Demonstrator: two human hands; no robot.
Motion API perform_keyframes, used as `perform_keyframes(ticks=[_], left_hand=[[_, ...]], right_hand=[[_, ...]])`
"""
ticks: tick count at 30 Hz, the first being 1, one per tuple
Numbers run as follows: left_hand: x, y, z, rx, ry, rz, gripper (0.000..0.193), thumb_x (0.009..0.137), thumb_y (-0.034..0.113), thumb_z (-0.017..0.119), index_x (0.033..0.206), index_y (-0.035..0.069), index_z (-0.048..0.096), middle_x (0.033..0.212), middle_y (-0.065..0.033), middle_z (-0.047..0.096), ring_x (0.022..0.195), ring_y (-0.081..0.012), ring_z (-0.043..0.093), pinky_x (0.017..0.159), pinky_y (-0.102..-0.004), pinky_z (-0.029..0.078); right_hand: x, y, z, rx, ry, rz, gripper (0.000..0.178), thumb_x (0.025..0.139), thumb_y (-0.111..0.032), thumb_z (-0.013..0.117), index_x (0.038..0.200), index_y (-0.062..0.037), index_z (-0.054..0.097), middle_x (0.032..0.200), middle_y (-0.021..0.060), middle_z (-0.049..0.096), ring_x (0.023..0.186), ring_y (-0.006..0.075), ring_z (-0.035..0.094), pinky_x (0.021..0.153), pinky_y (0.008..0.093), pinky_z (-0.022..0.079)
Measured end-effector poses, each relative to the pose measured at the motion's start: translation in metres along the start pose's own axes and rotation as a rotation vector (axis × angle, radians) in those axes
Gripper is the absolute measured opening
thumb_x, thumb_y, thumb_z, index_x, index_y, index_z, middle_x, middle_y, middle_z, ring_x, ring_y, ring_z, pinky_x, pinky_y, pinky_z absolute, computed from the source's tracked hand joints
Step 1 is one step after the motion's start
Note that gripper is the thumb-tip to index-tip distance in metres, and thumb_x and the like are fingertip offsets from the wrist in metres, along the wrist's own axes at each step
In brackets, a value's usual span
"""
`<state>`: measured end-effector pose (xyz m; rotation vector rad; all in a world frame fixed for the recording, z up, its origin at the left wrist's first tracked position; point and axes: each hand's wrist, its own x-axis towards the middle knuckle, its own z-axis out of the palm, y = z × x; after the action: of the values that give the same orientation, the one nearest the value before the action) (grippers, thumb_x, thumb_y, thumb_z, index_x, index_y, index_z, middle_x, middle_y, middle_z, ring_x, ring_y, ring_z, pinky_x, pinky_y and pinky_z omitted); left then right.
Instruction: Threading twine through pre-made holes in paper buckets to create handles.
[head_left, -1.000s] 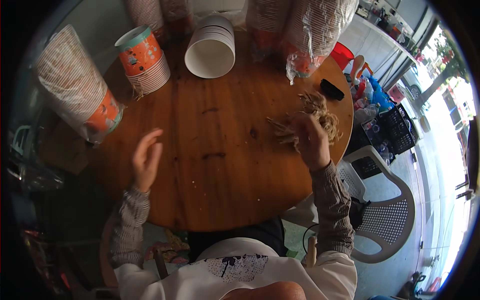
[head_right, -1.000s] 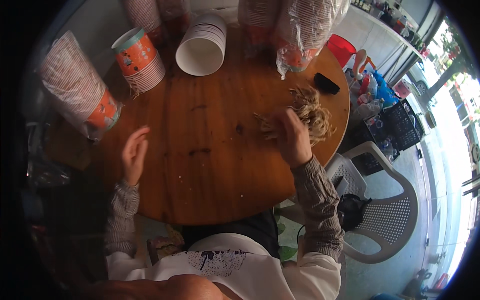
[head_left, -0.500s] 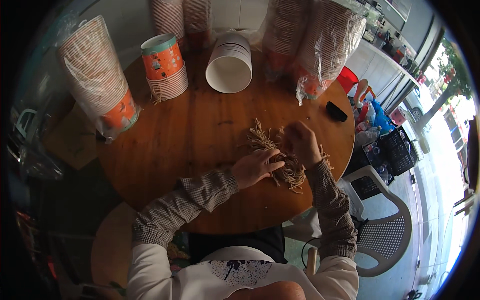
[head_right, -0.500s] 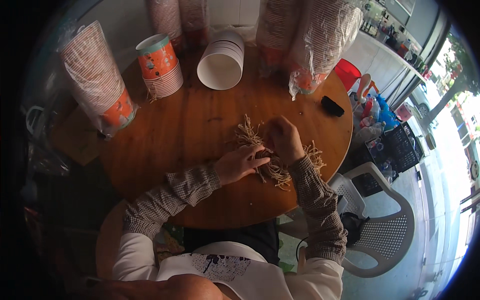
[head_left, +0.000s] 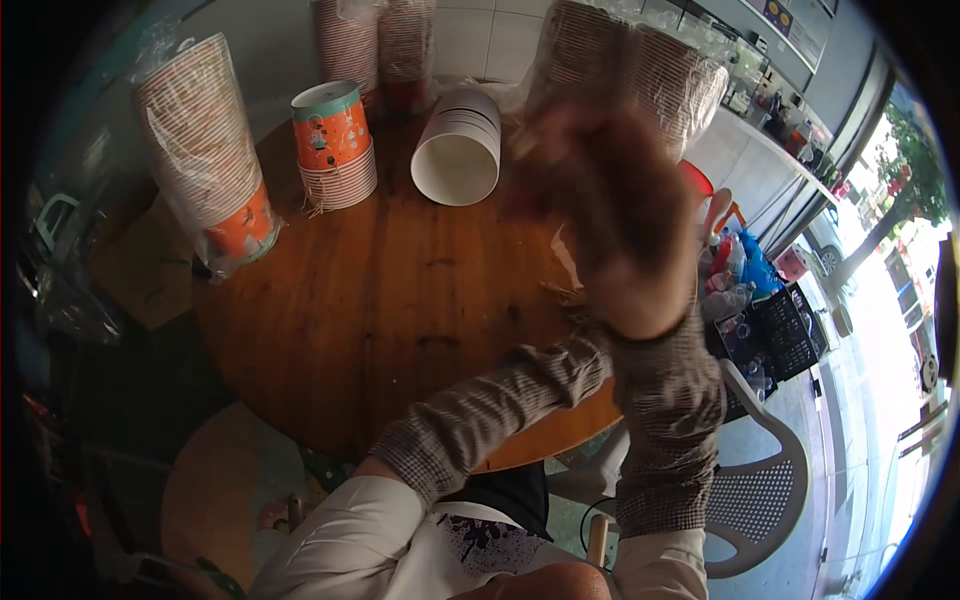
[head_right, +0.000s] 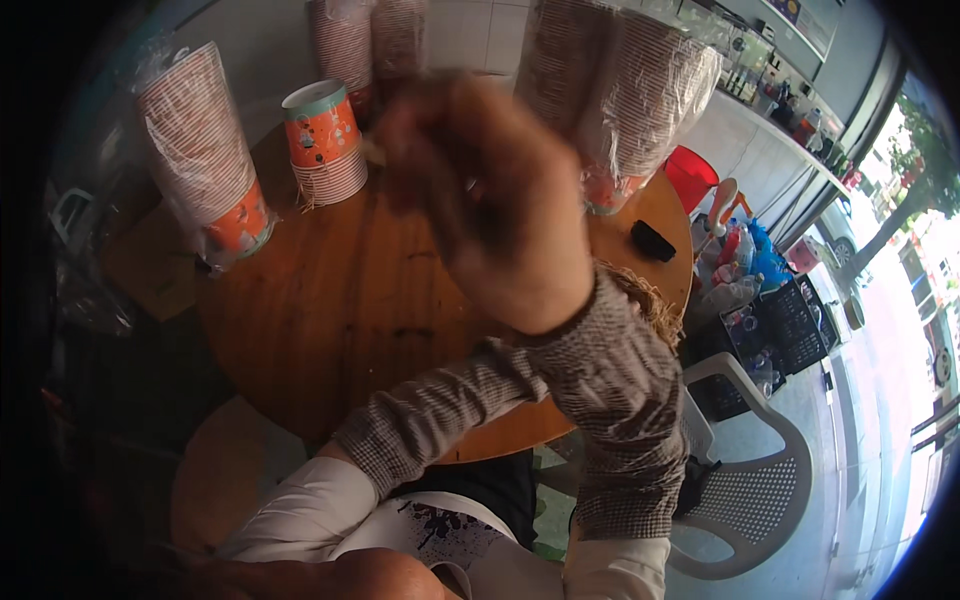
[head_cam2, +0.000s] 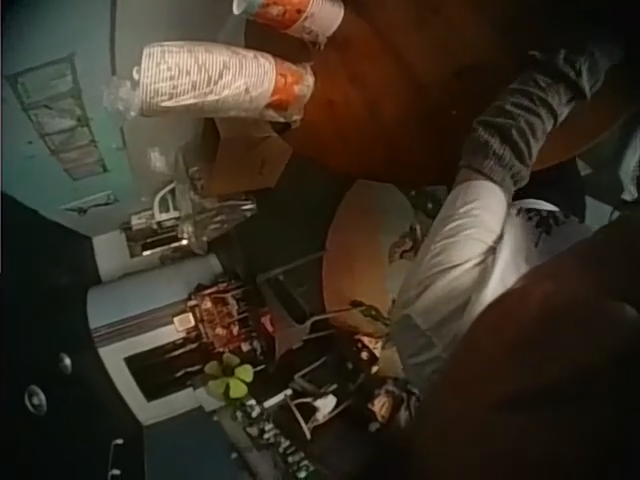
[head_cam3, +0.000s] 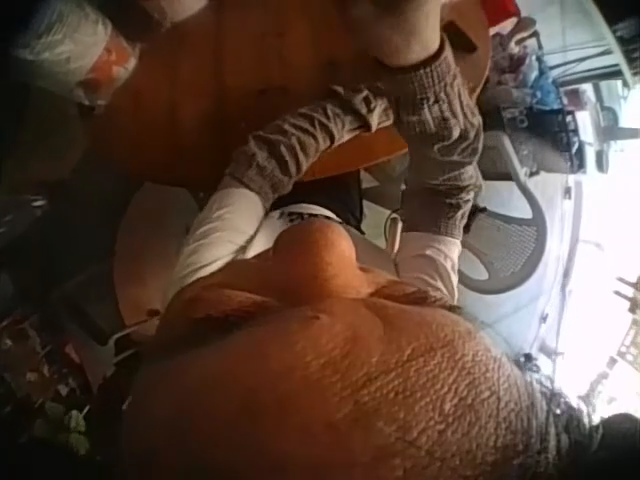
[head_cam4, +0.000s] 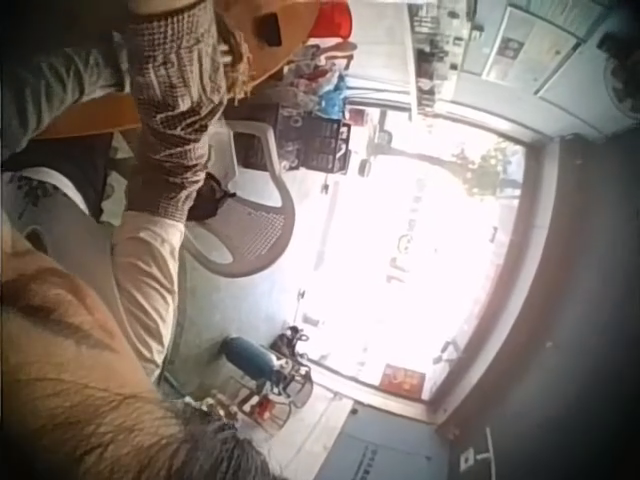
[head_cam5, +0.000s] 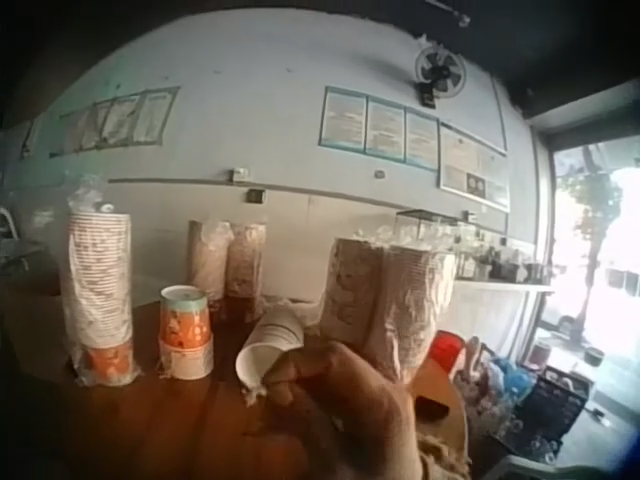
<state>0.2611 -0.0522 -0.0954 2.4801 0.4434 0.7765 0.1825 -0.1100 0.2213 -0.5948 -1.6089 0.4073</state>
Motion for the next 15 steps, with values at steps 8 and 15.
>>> perform_keyframes(ticks=[8, 15], left_hand=[[-0.114, -0.025, -0.153, -0.252, 0.118, -0.154, 0.018, 0.085, 0.022, 0.061, 0.085, 0.005, 0.068, 0.074, -0.0106, 0.067, 0.065, -0.0247, 0.064, 0.065, -0.0362, 0.051], [-0.125, -0.083, -0.255, -0.566, 0.685, -0.536, 0.044, 0.097, 0.042, 0.053, 0.077, 0.005, 0.064, 0.059, 0.0026, 0.052, 0.050, -0.0049, 0.047, 0.046, -0.0211, 0.038]], right_hand=[[-0.075, 0.169, -0.015, 0.295, 0.064, 0.865, 0.012, 0.097, -0.016, 0.056, 0.095, -0.0041, 0.057, 0.085, 0.0063, 0.066, 0.054, 0.0079, 0.056, 0.048, 0.0225, 0.045], [-0.098, 0.236, 0.037, 0.429, 0.173, 0.794, 0.013, 0.095, -0.015, 0.058, 0.094, -0.0020, 0.058, 0.075, 0.0041, 0.061, 0.060, 0.0101, 0.059, 0.052, 0.0233, 0.048]])
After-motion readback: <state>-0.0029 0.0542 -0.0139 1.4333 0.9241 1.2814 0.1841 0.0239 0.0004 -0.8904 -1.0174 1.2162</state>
